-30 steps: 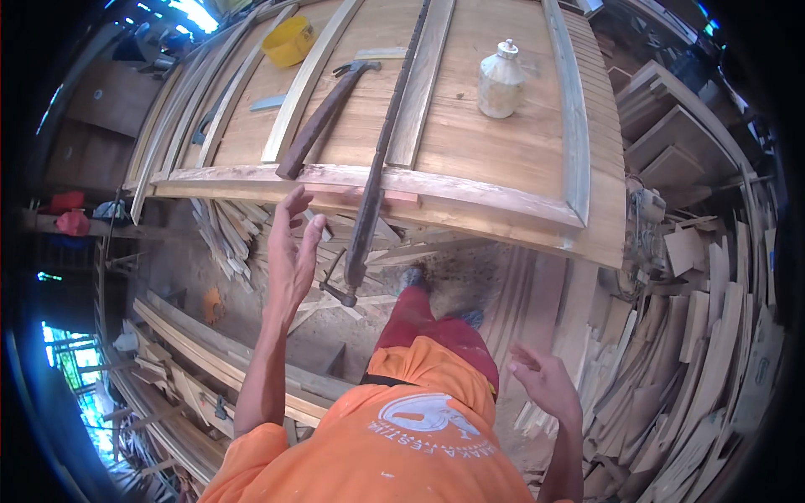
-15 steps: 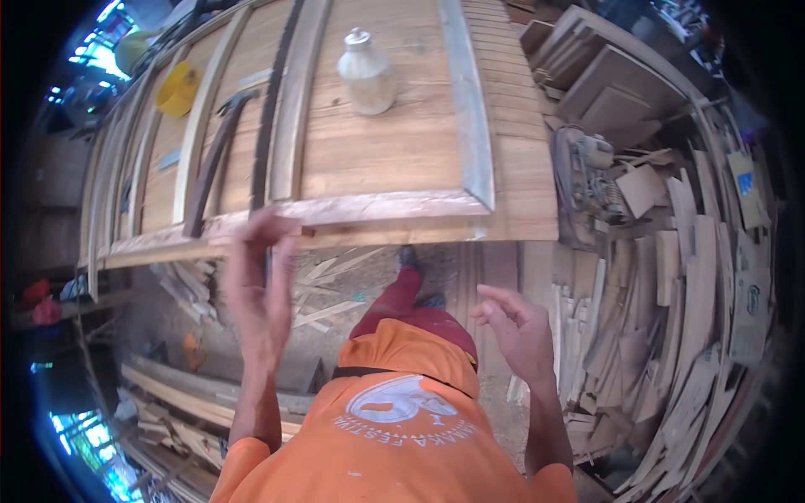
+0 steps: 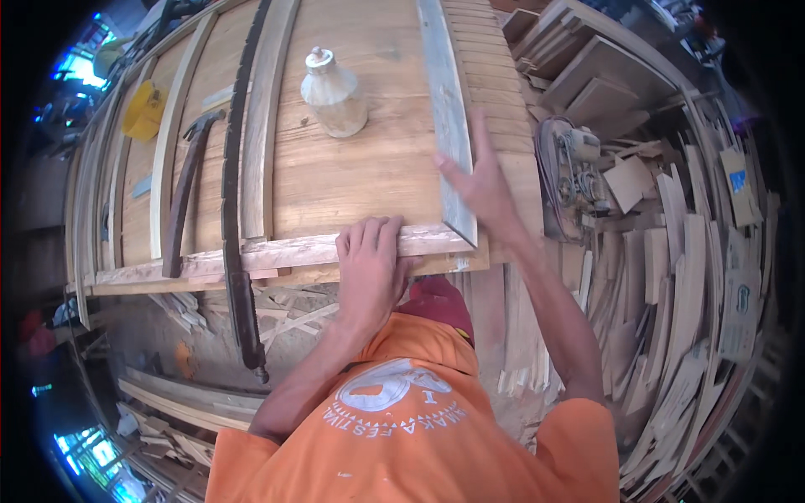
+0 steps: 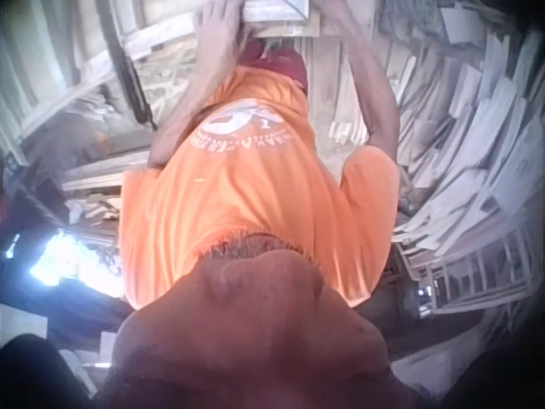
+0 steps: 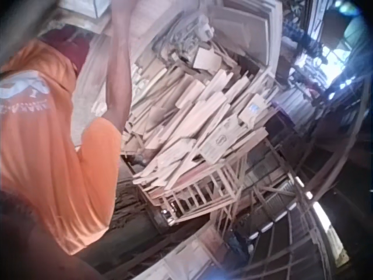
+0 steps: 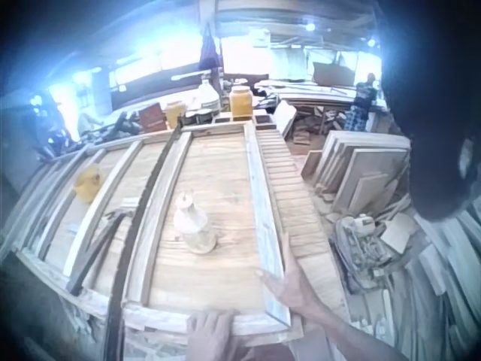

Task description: The person aligns wooden pieces on a workbench to form a rectangular frame, trims one piece with a saw, secures the joints by hammering nails from a yellow container, and applies glue to the end of a long wooden board.

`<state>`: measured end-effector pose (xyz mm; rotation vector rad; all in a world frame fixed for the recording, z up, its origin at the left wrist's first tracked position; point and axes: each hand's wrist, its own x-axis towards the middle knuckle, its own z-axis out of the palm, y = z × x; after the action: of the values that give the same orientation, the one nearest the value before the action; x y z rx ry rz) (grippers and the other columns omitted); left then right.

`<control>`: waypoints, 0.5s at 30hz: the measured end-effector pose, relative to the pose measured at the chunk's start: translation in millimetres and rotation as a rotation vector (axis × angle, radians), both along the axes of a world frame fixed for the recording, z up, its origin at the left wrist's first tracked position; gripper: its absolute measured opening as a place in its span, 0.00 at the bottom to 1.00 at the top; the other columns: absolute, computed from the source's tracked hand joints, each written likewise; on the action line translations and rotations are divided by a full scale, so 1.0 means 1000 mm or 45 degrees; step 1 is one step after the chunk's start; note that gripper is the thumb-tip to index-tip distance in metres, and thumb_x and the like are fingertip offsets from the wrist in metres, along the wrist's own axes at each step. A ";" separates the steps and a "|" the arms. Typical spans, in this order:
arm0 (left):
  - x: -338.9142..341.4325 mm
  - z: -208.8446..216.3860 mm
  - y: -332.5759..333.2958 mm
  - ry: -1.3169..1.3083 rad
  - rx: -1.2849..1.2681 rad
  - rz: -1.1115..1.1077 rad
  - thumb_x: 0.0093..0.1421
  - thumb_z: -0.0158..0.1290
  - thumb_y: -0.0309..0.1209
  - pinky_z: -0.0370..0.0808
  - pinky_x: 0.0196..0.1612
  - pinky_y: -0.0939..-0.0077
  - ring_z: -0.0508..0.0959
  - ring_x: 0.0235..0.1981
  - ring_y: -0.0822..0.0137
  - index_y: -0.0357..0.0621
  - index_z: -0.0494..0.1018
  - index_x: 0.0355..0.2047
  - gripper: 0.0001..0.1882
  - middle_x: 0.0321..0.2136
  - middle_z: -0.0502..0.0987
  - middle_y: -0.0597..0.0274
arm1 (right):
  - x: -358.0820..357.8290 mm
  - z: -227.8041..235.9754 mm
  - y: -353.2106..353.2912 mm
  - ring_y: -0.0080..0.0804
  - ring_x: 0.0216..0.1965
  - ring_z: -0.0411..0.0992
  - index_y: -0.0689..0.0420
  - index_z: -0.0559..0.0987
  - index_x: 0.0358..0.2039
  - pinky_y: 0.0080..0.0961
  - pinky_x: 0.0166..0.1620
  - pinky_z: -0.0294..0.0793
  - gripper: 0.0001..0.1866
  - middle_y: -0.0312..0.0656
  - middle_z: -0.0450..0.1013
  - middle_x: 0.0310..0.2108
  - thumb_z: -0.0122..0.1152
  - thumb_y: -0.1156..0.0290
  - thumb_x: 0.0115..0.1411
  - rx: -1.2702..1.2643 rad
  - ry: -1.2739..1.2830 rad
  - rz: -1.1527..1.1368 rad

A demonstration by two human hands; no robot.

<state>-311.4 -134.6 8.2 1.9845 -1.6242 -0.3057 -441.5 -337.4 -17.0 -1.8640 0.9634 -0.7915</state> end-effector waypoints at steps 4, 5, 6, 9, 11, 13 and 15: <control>-0.008 -0.007 0.000 -0.085 -0.088 0.066 0.55 0.67 0.34 0.61 0.63 0.51 0.72 0.57 0.50 0.38 0.71 0.61 0.34 0.53 0.76 0.51 | 0.013 -0.010 0.003 0.60 0.80 0.39 0.71 0.38 0.77 0.43 0.79 0.40 0.51 0.69 0.41 0.78 0.60 0.62 0.70 -0.010 0.010 0.152; -0.010 -0.007 0.001 -0.089 -0.063 0.075 0.55 0.67 0.34 0.61 0.63 0.51 0.72 0.57 0.50 0.38 0.71 0.61 0.34 0.53 0.76 0.51 | 0.012 -0.009 0.004 0.61 0.80 0.40 0.71 0.38 0.77 0.43 0.79 0.42 0.50 0.70 0.42 0.78 0.59 0.64 0.70 -0.027 -0.004 0.168; -0.011 -0.007 0.001 -0.083 -0.033 0.084 0.55 0.67 0.34 0.60 0.63 0.52 0.72 0.57 0.51 0.39 0.72 0.61 0.33 0.53 0.76 0.52 | 0.011 -0.008 0.004 0.62 0.80 0.40 0.72 0.38 0.77 0.43 0.79 0.43 0.49 0.70 0.42 0.78 0.58 0.65 0.70 -0.046 -0.023 0.186; -0.012 -0.005 0.001 -0.081 -0.011 0.119 0.56 0.67 0.35 0.59 0.63 0.53 0.72 0.57 0.52 0.40 0.72 0.61 0.33 0.52 0.76 0.54 | 0.008 -0.005 0.003 0.63 0.79 0.42 0.73 0.38 0.77 0.45 0.78 0.46 0.48 0.73 0.43 0.77 0.57 0.67 0.70 -0.032 0.004 0.217; -0.012 -0.006 0.001 -0.084 -0.024 0.134 0.56 0.67 0.35 0.58 0.64 0.53 0.72 0.56 0.52 0.41 0.72 0.61 0.33 0.52 0.76 0.54 | 0.008 -0.005 0.003 0.64 0.78 0.44 0.74 0.39 0.76 0.45 0.78 0.47 0.48 0.74 0.43 0.76 0.57 0.67 0.70 -0.040 0.016 0.205; -0.011 -0.009 0.002 -0.074 -0.058 0.116 0.56 0.67 0.35 0.58 0.63 0.53 0.72 0.56 0.52 0.42 0.72 0.61 0.33 0.52 0.76 0.55 | 0.009 -0.007 0.005 0.65 0.78 0.46 0.74 0.39 0.76 0.45 0.78 0.47 0.48 0.75 0.44 0.76 0.57 0.66 0.70 -0.079 0.011 0.198; -0.011 -0.015 0.005 -0.108 -0.046 0.104 0.56 0.66 0.34 0.59 0.63 0.53 0.72 0.56 0.52 0.42 0.72 0.61 0.32 0.52 0.76 0.54 | 0.008 -0.012 0.006 0.68 0.76 0.48 0.76 0.40 0.76 0.46 0.78 0.48 0.47 0.77 0.45 0.74 0.56 0.67 0.71 -0.222 0.017 0.189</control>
<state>-322.1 -130.0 -6.5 2.0550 -1.5841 -0.1618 -433.4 -331.0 -28.6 -2.0666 0.7741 -0.7945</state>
